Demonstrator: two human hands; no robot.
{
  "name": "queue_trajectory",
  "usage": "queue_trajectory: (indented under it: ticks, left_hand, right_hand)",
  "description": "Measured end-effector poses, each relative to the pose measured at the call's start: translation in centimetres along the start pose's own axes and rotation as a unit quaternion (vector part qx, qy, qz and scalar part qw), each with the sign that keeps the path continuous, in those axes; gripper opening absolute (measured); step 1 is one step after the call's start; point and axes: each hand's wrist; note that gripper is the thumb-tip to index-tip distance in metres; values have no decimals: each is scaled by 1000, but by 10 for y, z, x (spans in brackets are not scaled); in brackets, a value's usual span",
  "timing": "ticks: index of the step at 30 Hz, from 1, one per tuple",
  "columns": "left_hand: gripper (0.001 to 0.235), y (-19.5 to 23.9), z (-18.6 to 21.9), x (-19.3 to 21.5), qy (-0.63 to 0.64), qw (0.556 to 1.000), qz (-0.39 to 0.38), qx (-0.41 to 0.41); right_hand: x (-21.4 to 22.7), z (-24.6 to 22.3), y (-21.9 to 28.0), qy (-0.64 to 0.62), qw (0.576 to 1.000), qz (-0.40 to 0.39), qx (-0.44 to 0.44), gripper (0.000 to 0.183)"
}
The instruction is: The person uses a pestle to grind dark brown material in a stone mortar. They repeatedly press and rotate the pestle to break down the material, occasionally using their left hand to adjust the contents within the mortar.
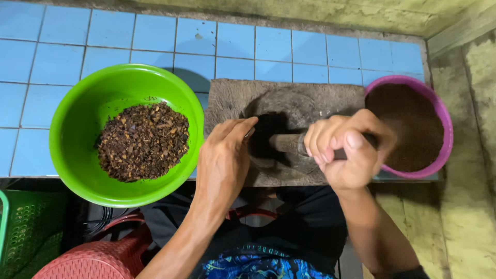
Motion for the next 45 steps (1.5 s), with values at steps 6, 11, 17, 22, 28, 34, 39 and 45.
queue_trajectory:
  ticks: [6, 11, 17, 22, 28, 34, 39, 45]
  left_hand:
    - [38, -10, 6, -7, -29, 999, -20, -7]
    - [44, -14, 7, -32, -78, 989, -128, -9]
    - [47, -8, 23, -6, -86, 987, -131, -38]
    - [41, 2, 28, 11, -111, 985, -123, -48]
    - [43, -2, 23, 3, -74, 990, -116, -17]
    - [43, -1, 20, -5, -83, 993, -82, -5]
    - [46, 2, 16, -10, -62, 991, -112, 27]
    - [41, -5, 5, 0, -21, 1000, -6, 7]
  right_hand:
    - [27, -5, 20, -30, 997, -6, -68, 17]
    - [65, -24, 31, -32, 998, 52, 19, 24]
    - [76, -52, 26, 9, 998, 47, 28, 25]
    - [59, -25, 25, -30, 999, 24, 12, 16]
    - [57, -16, 26, -40, 999, 20, 5, 17]
    - [66, -48, 25, 31, 998, 22, 52, 20]
    - [60, -59, 15, 15, 999, 18, 40, 25]
    - [33, -55, -7, 6, 999, -39, -11, 27]
Point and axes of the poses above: each hand's wrist, its own y-axis away from the middle knuckle, its own x-axis out of the back of the hand, z = x × y, and after that the axes turned 13 degrees about z, right-handed
